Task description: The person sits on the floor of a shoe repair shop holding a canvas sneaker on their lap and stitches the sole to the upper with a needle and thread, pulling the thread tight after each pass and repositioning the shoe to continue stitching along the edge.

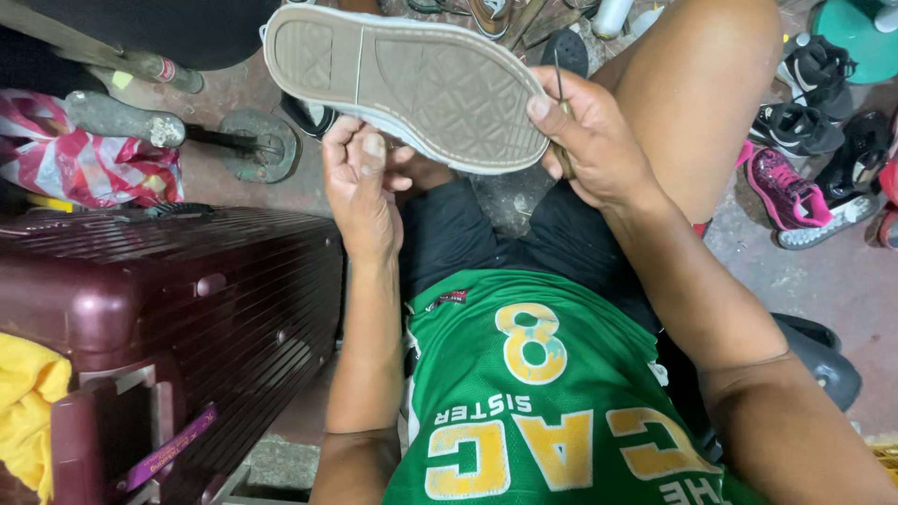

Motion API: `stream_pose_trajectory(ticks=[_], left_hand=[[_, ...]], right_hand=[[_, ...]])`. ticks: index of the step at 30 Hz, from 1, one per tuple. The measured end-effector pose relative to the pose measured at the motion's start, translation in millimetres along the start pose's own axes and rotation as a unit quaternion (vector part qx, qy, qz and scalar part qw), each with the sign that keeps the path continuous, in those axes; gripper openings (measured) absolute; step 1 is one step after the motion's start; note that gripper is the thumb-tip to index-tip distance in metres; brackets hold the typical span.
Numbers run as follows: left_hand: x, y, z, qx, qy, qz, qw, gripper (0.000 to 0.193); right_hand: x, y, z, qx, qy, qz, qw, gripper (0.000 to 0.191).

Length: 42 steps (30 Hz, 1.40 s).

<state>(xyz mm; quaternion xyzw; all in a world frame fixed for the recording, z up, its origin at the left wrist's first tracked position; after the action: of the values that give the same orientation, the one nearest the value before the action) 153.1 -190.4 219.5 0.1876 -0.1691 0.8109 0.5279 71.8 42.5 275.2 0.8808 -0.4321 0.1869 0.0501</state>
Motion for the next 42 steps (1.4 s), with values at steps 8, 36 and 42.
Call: stream_pose_trajectory(ticks=[8, 36, 42], left_hand=[[-20.8, 4.2, 15.8, -0.082, 0.263, 0.052, 0.960, 0.074], [8.4, 45.3, -47.3, -0.125, -0.049, -0.040, 0.990, 0.054], [-10.2, 50.3, -31.1, -0.106, -0.092, 0.029, 0.990, 0.068]], right_hand=[[-25.6, 15.1, 8.4, 0.016, 0.024, 0.028, 0.999, 0.042], [-38.6, 16.2, 31.9, 0.072, -0.004, 0.027, 0.997, 0.048], [-35.4, 11.5, 35.1, 0.084, -0.017, 0.003, 0.996, 0.046]])
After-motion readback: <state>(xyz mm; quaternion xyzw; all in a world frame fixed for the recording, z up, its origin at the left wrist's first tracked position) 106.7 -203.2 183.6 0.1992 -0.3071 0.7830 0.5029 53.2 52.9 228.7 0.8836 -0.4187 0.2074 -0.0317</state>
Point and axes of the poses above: each hand's wrist, its own y-axis towards the middle knuckle, its own x-axis out of the palm, z = x × y, the point moved 8 cm from there along y, towards the middle knuckle, and after that the axes turned 4 degrees about -z, right-handed, at the moved point
